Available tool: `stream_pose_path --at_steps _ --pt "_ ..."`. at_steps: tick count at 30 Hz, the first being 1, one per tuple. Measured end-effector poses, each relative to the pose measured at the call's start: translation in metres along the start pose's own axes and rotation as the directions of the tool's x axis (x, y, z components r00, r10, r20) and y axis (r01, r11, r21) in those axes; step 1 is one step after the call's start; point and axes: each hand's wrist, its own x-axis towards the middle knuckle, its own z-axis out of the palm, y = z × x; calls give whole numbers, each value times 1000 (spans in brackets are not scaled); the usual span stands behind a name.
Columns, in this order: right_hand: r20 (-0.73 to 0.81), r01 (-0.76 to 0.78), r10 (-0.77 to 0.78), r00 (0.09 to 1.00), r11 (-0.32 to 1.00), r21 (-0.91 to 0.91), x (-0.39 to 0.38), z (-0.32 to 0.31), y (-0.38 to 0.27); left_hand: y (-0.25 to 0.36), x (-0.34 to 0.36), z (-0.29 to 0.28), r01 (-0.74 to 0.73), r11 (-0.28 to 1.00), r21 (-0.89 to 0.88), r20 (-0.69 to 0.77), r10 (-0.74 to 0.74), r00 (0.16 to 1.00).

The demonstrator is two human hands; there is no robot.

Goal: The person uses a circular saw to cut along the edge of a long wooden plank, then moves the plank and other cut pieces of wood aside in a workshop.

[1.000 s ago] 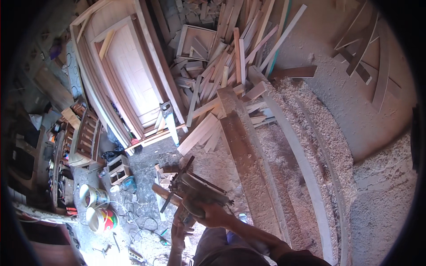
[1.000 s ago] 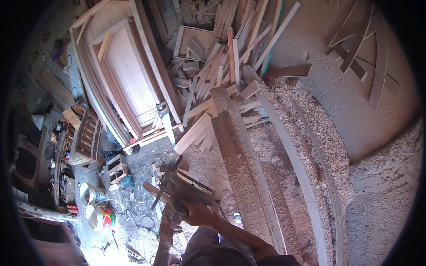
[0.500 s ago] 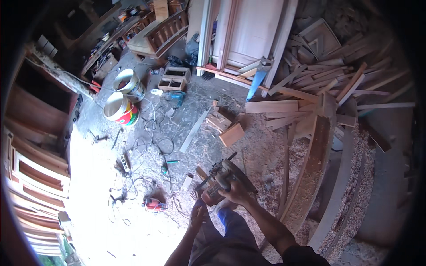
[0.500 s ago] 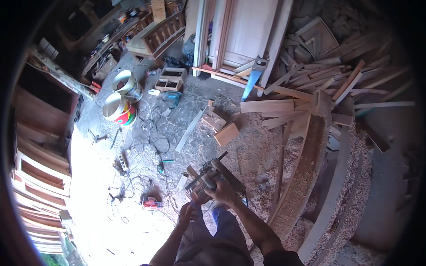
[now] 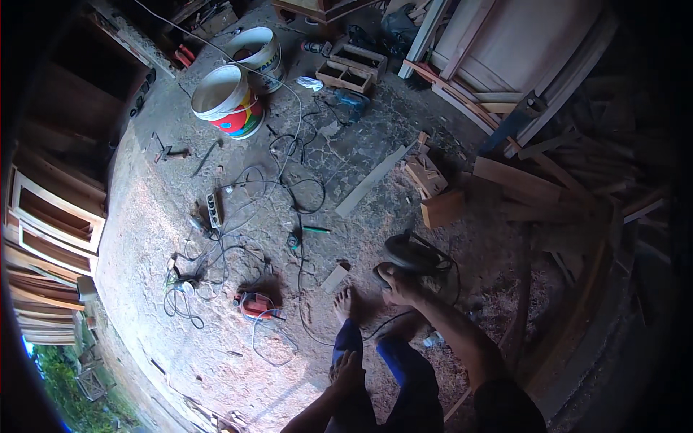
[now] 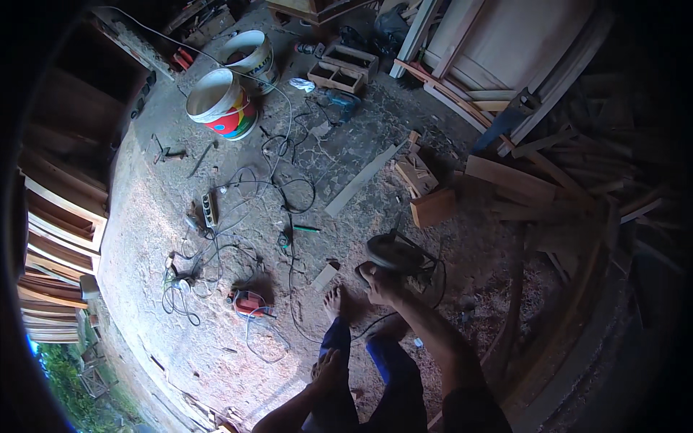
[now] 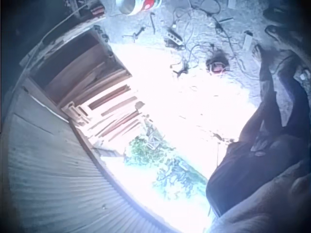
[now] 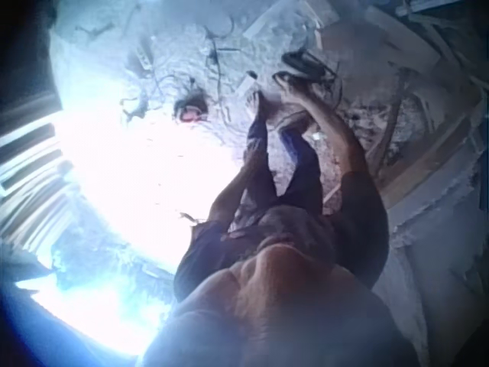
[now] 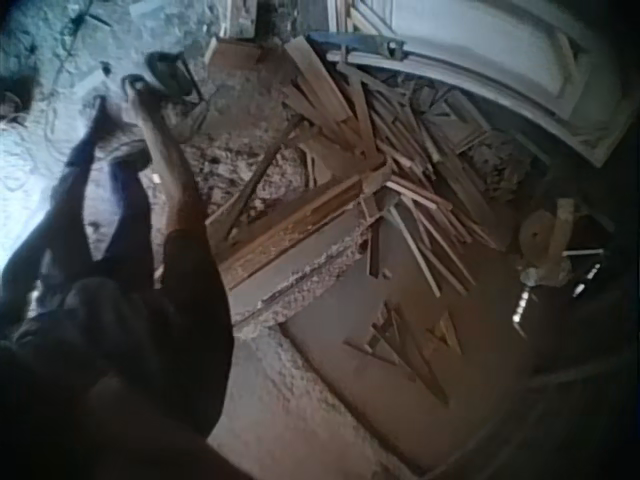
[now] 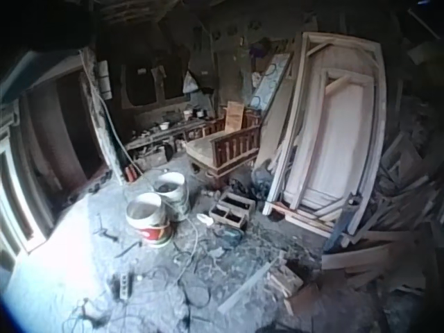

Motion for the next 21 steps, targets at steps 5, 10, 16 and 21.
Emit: stream_pose_path --at_steps 5,10,16,21 --pt "234 -116 172 957 964 -238 81 55 9 1 12 -17 65 995 74 82 -71 994" --pt "128 -329 374 919 902 -279 137 132 40 3 19 -40 97 994 44 77 -100 992" --pt "112 -373 474 873 798 -473 173 194 57 -8 25 -36 166 985 46 130 -171 977" --pt "299 -293 480 825 815 -500 185 236 46 -11 29 -33 170 985 42 125 -174 977"
